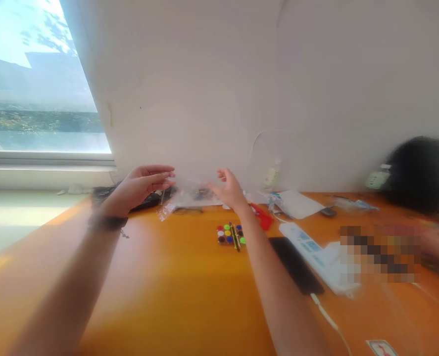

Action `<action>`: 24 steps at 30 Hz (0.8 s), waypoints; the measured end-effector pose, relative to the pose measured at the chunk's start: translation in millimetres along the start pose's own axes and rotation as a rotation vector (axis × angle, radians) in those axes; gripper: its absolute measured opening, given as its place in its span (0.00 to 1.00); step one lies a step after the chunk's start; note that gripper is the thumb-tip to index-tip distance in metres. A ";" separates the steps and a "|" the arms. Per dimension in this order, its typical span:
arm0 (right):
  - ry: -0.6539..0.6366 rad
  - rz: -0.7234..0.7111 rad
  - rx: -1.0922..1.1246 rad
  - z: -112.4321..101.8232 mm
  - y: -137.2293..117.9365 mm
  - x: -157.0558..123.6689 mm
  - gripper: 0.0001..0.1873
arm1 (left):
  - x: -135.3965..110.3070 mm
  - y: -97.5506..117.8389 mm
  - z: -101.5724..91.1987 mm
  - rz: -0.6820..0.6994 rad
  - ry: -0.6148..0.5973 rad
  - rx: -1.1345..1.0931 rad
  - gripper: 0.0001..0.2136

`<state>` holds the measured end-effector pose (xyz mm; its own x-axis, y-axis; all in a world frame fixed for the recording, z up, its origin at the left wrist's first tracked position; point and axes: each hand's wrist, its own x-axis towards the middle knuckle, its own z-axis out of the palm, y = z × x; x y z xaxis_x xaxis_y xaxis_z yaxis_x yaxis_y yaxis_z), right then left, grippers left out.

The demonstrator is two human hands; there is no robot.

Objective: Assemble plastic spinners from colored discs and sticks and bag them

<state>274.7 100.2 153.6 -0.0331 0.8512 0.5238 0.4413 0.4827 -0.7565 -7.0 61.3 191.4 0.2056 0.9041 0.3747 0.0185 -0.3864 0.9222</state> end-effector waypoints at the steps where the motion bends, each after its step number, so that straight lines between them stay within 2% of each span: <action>1: 0.043 -0.039 -0.043 0.5 -5.1 -1.1 0.30 | -1.7 2.4 2.8 -0.004 -0.001 0.011 0.18; 3: 0.002 -0.078 -0.034 1.2 -18.9 -5.5 0.32 | -6.3 8.4 10.2 -0.005 -0.021 0.023 0.17; 7: -0.391 0.050 0.141 4.1 -48.1 -18.7 0.31 | -17.6 21.7 28.5 -0.010 -0.104 0.043 0.17; 9: -0.485 0.097 0.149 7.8 -54.7 -23.5 0.30 | -21.7 26.2 36.7 -0.016 -0.156 0.089 0.17; 12: -0.454 0.088 0.064 14.5 -51.8 -25.3 0.27 | -22.7 26.2 45.1 -0.002 -0.228 0.166 0.17; 14: -0.423 0.091 0.037 17.6 -45.6 -23.7 0.21 | -20.1 21.5 48.2 0.020 -0.265 0.205 0.18; 17: -0.439 0.125 0.115 18.8 -36.5 -19.5 0.16 | -14.5 10.7 49.0 0.052 -0.239 0.267 0.21; 20: -0.449 0.142 0.223 17.5 -28.5 -14.7 0.17 | -10.7 -1.1 45.7 0.214 -0.154 0.404 0.37; 22: -0.427 0.149 0.292 16.6 -23.7 -11.8 0.19 | -9.0 -9.8 42.9 0.369 -0.183 0.566 0.51; 24: -0.408 0.157 0.352 15.7 -20.1 -9.6 0.22 | -6.7 -20.3 41.0 0.466 -0.259 0.729 0.61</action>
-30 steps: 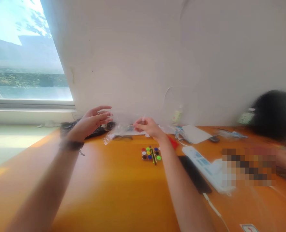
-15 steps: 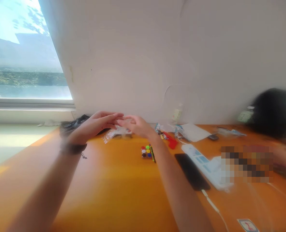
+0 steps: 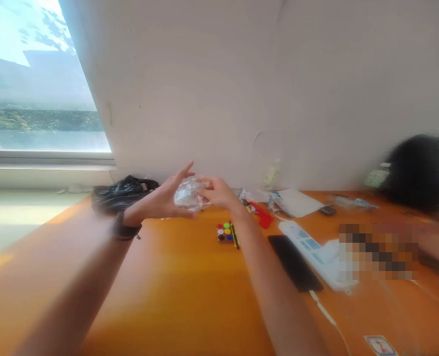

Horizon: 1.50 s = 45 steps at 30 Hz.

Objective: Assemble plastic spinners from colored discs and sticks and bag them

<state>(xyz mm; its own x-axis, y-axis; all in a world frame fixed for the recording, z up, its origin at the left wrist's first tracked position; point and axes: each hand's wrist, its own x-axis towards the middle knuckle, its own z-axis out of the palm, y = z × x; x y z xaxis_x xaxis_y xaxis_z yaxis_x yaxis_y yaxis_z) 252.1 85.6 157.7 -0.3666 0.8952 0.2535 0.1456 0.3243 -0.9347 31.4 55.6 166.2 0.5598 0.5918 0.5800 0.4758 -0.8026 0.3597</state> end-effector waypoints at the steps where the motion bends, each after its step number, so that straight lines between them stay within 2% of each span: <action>1: 0.007 -0.001 0.019 -1.1 0.8 0.5 0.23 | -0.6 -4.8 3.6 0.026 -0.028 0.059 0.64; 3: 0.020 -0.009 0.030 -3.1 1.7 0.8 0.24 | -1.1 -14.1 11.1 0.040 -0.051 0.141 0.65; 7: 0.054 -0.001 0.016 -9.1 5.0 0.7 0.24 | -0.9 -24.8 19.0 0.015 -0.017 0.202 0.55; 13: 0.072 -0.013 -0.088 -24.9 14.4 1.4 0.24 | -2.5 -23.2 15.3 0.028 -0.006 0.306 0.46; 18: 0.086 -0.025 -0.209 -40.9 9.0 -3.4 0.25 | -3.5 -27.6 11.4 0.021 -0.021 0.363 0.41; 20: 0.198 -0.071 -0.276 -44.0 2.5 -5.0 0.26 | -3.7 -29.0 8.9 0.013 -0.012 0.392 0.40; 23: 0.483 -0.254 -0.335 -40.8 -11.2 -7.3 0.18 | -3.8 -29.1 5.9 -0.009 0.015 0.445 0.42; 25: 0.578 -0.337 -0.319 -33.5 -20.7 -9.8 0.20 | -3.7 -28.3 5.1 -0.021 0.038 0.476 0.43; 26: 0.559 -0.339 -0.307 -28.9 -24.7 -11.3 0.22 | -3.6 -27.8 5.2 -0.028 0.052 0.488 0.43; 28: 0.439 -0.273 -0.297 -19.3 -29.9 -13.7 0.25 | -3.1 -26.4 5.8 -0.036 0.084 0.504 0.44; 32: 0.240 -0.116 -0.220 -7.0 -28.9 -13.6 0.24 | -1.5 -22.7 9.4 -0.009 0.133 0.502 0.44; 39: -0.132 0.110 0.280 -10.1 -25.9 -14.9 0.22 | 1.5 -11.9 18.9 0.112 0.103 0.431 0.45; 45: -0.279 0.210 0.417 -9.8 -27.7 -18.5 0.27 | 2.0 -5.5 17.9 0.149 0.111 0.433 0.45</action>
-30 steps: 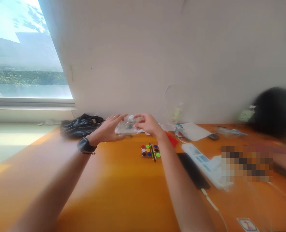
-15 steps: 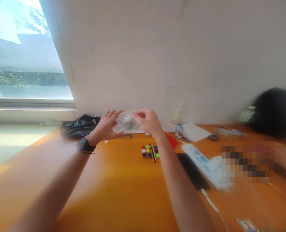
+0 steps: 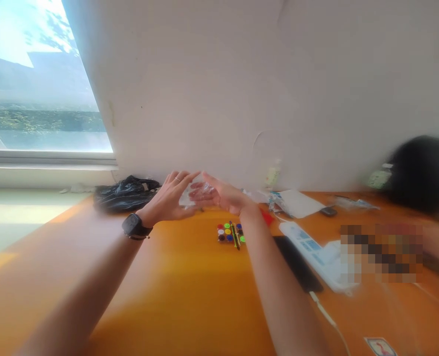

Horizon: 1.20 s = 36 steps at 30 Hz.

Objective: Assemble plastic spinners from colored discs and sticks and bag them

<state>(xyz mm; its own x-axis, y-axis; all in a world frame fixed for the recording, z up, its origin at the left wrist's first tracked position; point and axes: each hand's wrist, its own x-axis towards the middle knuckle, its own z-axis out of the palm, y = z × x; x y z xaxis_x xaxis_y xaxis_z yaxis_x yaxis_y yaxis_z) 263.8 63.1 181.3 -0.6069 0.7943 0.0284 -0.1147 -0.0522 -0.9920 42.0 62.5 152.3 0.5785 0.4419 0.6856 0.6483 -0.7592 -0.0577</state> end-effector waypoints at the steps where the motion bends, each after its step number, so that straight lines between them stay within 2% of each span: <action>1: -0.026 0.011 0.014 0.1 0.1 -0.2 0.28 | -0.1 -0.3 -0.6 0.001 0.001 0.005 0.46; 5: -0.111 0.034 0.040 -1.2 -0.1 -2.7 0.32 | -1.3 -3.4 -2.2 -0.001 -0.017 0.016 0.49; 13: -0.090 0.061 -0.016 -4.9 1.7 -2.4 0.33 | -1.9 -7.7 -9.0 -0.012 -0.076 0.054 0.46; 16: -0.027 0.060 -0.066 -5.1 -2.4 -6.6 0.31 | -0.9 -12.4 -13.4 -0.008 -0.117 0.050 0.43; 19: 0.096 0.049 -0.224 -9.7 -16.2 -21.2 0.26 | -7.1 -25.2 -14.3 -0.042 -0.158 0.020 0.42; 21: 0.211 0.002 -0.337 -16.3 -27.1 -33.1 0.21 | -20.3 -36.5 -11.8 -0.075 -0.210 -0.031 0.43; 24: 0.369 -0.083 -0.422 -30.3 -31.3 -43.2 0.19 | -56.4 -49.7 -6.4 -0.105 -0.330 -0.140 0.43; 27: 0.463 -0.112 -0.541 -45.1 -7.4 -40.0 0.18 | -102.8 -51.4 -6.7 -0.145 -0.407 -0.223 0.40; 30: 0.391 -0.106 -0.729 -53.8 38.1 -35.6 0.18 | -141.3 -44.7 -16.0 -0.168 -0.489 -0.230 0.39; 33: 0.358 -0.118 -0.929 -53.6 81.5 -41.1 0.16 | -164.4 -40.0 -30.2 -0.153 -0.530 -0.188 0.39; 36: 0.364 -0.071 -1.139 -48.4 108.4 -53.2 0.15 | -180.5 -43.6 -43.1 -0.192 -0.547 -0.116 0.41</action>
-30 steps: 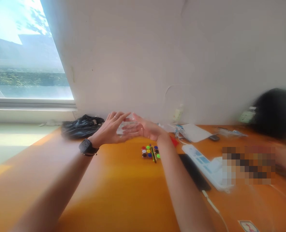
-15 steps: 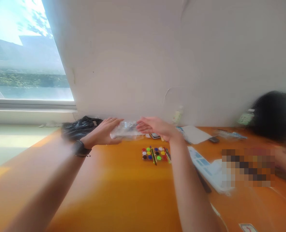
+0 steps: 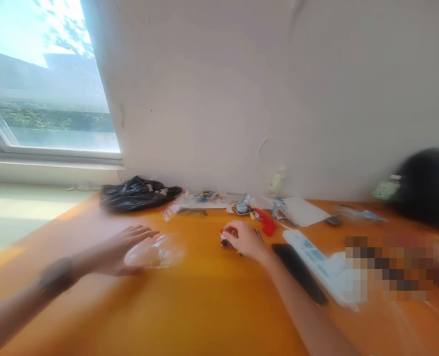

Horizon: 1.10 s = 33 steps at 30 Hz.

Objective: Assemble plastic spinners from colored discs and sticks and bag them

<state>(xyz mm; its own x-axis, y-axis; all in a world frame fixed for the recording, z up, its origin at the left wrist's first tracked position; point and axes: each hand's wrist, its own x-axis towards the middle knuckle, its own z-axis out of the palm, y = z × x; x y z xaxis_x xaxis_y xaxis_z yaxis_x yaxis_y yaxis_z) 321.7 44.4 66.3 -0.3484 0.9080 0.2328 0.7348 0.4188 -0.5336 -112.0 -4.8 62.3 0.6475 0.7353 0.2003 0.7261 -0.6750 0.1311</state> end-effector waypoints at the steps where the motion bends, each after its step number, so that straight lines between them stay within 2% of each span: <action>1: 0.011 -0.010 -0.047 4.4 1.3 -5.3 0.14 | -5.8 -3.3 -0.2 -0.036 0.008 0.028 0.42; 5: 0.034 -0.044 -0.176 16.5 2.5 -17.9 0.09 | -24.5 -9.4 5.8 -0.223 -0.005 0.171 0.49; 8: 0.019 -0.065 -0.285 22.3 0.3 -19.8 0.05 | -26.5 6.4 13.9 -0.308 0.124 0.261 0.53; 10: 0.007 -0.096 -0.347 23.9 -2.0 -19.4 0.05 | -19.8 26.8 18.4 -0.287 0.200 0.225 0.44; 12: 0.003 -0.121 -0.385 23.9 -4.7 -19.1 0.05 | -7.6 50.4 22.0 -0.240 0.219 0.148 0.38; 16: 0.064 -0.153 -0.332 27.3 -13.3 -22.5 0.03 | 25.2 90.4 31.8 -0.142 0.065 -0.051 0.33; 18: 0.093 -0.178 -0.258 33.1 -19.2 -25.7 0.03 | 43.8 102.8 41.2 -0.096 0.040 -0.130 0.31; 22: 0.041 -0.253 -0.157 40.9 -21.0 -27.8 0.05 | 82.1 113.7 67.8 -0.058 0.091 -0.182 0.27; 26: 0.109 -0.170 -0.127 23.0 6.1 -19.5 0.09 | 109.6 115.1 91.2 -0.010 0.142 -0.175 0.20; 28: 0.158 -0.078 -0.149 9.0 24.2 -14.6 0.10 | 115.7 115.4 98.5 0.001 0.149 -0.191 0.17; 31: 0.125 -0.006 -0.228 -4.5 41.0 -11.8 0.10 | 117.6 116.0 104.3 -0.006 0.139 -0.214 0.13; 33: 0.085 0.007 -0.267 -5.6 41.9 -13.0 0.11 | 116.4 116.4 105.3 -0.004 0.126 -0.221 0.11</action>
<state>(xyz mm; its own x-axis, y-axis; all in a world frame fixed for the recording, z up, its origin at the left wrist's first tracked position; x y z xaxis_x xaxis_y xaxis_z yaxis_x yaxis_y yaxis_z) 360.3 50.3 45.5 -0.3010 0.9041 0.3034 0.8682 0.3915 -0.3051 72.3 8.6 -1.4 0.6005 0.7344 0.3164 0.6515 -0.6787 0.3389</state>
